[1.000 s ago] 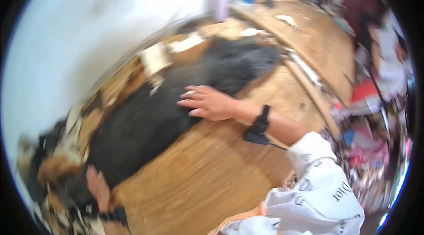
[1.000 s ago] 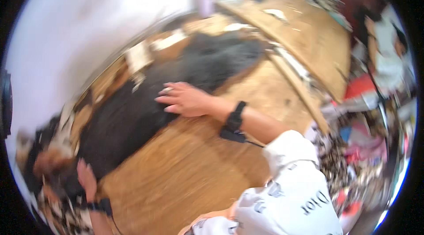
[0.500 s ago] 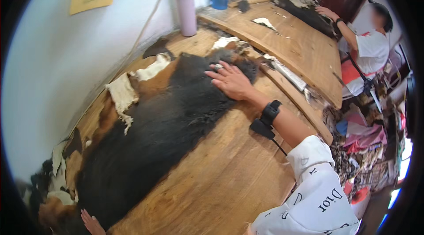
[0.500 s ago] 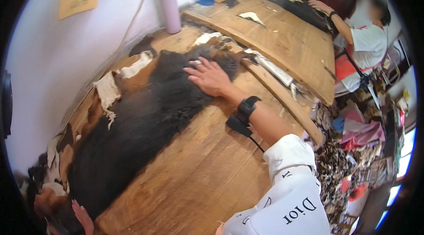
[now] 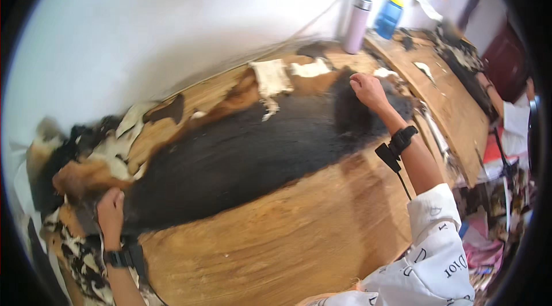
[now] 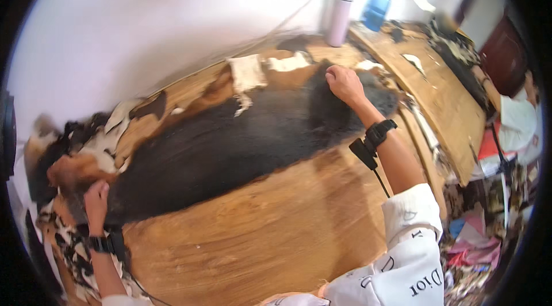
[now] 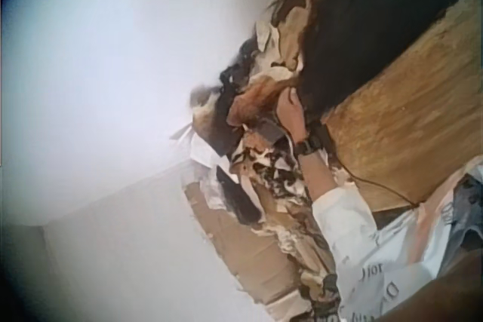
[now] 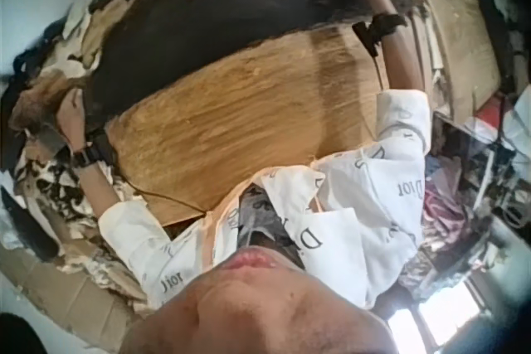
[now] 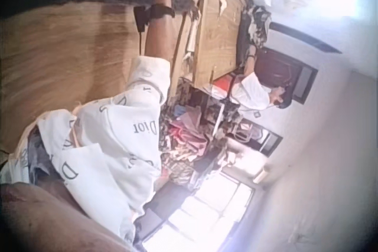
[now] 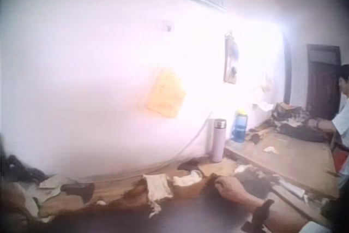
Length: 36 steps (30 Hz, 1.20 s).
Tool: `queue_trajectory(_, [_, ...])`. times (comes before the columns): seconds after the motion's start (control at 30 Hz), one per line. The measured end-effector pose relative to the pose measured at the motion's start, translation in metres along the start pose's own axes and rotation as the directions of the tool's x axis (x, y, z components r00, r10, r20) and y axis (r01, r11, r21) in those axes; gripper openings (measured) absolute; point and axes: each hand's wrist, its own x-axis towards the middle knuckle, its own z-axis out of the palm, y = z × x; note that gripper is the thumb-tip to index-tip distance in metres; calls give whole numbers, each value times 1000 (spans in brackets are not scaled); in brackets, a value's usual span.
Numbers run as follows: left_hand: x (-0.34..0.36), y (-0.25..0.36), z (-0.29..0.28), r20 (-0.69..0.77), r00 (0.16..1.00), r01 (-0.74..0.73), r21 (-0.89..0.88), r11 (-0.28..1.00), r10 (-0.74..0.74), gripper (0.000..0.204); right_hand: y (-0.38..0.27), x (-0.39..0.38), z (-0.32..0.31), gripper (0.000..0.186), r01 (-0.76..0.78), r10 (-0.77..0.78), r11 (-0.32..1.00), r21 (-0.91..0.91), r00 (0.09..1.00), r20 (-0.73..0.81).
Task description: The recorder is seen preparing and cutting animal skins or leather pieces on a wooden workshop table, using a template and a cutting tool.
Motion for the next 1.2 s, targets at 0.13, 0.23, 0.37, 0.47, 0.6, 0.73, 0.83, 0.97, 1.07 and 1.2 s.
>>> queue_trajectory(0.13, [27,-34,-20,-122,992,-18,108,994,31,19,-77,32,35,31,-97,13,878,469,984,179])
queue_trajectory(0.23, [31,-49,-17,-30,1000,13,248,969,-5,23,-105,44,50,36,-342,136,733,588,920,366])
queue_trajectory(0.37, [31,-59,-17,-124,991,82,241,967,-53,29,-120,53,45,25,-357,-8,609,709,891,455])
queue_trajectory(0.47, [47,-59,-13,-147,985,115,170,979,-90,39,-132,42,-4,15,-380,7,322,867,917,399])
queue_trajectory(0.6, [63,-53,5,-6,999,37,289,956,-37,57,-92,43,-77,7,-291,-37,82,953,955,295])
queue_trajectory(0.73, [72,-131,19,-94,993,-69,48,996,74,18,-105,2,-152,6,-218,83,97,971,974,210])
queue_trajectory(0.83, [84,-106,23,-59,978,-187,202,961,202,21,-98,-45,-187,7,-224,200,171,960,961,188])
queue_trajectory(0.97, [69,-118,-17,-379,862,-346,47,937,337,12,-86,-105,-207,16,-181,241,138,974,960,144])
queue_trajectory(1.07, [39,-128,-67,-423,791,-401,185,897,441,12,-60,-158,-224,20,-108,171,-17,994,979,110])
queue_trajectory(1.2, [-19,-152,-120,-110,884,-350,488,800,454,27,-30,-231,-249,27,-162,191,61,985,970,148])
